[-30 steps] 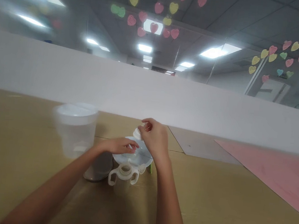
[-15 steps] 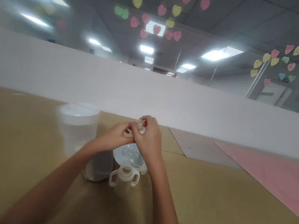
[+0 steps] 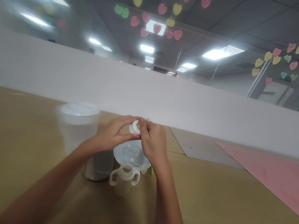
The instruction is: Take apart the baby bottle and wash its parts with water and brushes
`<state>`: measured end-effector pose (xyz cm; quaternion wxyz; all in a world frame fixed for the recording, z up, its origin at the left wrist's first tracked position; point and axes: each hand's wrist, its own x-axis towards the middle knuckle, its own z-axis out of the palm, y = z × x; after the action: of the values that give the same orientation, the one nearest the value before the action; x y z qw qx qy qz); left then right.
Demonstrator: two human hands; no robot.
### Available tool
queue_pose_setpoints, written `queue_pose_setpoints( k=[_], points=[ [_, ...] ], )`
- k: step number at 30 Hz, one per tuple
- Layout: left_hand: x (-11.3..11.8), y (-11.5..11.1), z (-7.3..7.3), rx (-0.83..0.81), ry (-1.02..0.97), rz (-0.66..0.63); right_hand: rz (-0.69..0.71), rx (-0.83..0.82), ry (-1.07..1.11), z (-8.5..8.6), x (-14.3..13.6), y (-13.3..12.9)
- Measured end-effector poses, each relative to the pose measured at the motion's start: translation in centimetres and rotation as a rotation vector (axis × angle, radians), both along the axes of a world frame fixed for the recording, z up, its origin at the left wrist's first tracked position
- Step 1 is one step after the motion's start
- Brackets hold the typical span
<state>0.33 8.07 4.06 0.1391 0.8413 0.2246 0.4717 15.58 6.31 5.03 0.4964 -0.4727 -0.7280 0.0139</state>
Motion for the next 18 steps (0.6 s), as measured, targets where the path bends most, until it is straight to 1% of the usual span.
queue_pose_setpoints(
  k=[5, 9, 12, 18],
  points=[
    [0.1, -0.6, 0.2, 0.058, -0.018, -0.015, 0.134, -0.077, 0.157, 0.2, 0.5, -0.2],
    [0.2, -0.8, 0.2, 0.037, -0.056, -0.041, 0.249, -0.169, 0.356, 0.3, 0.1, -0.2],
    [0.1, -0.9, 0.3, -0.011, -0.066, -0.075, 0.269, -0.174, 0.444, 0.3, -0.4, -0.3],
    [-0.2, -1.0, 0.4, -0.028, -0.121, -0.145, 0.302, -0.142, 0.462, 0.0, -0.8, -0.3]
  ],
)
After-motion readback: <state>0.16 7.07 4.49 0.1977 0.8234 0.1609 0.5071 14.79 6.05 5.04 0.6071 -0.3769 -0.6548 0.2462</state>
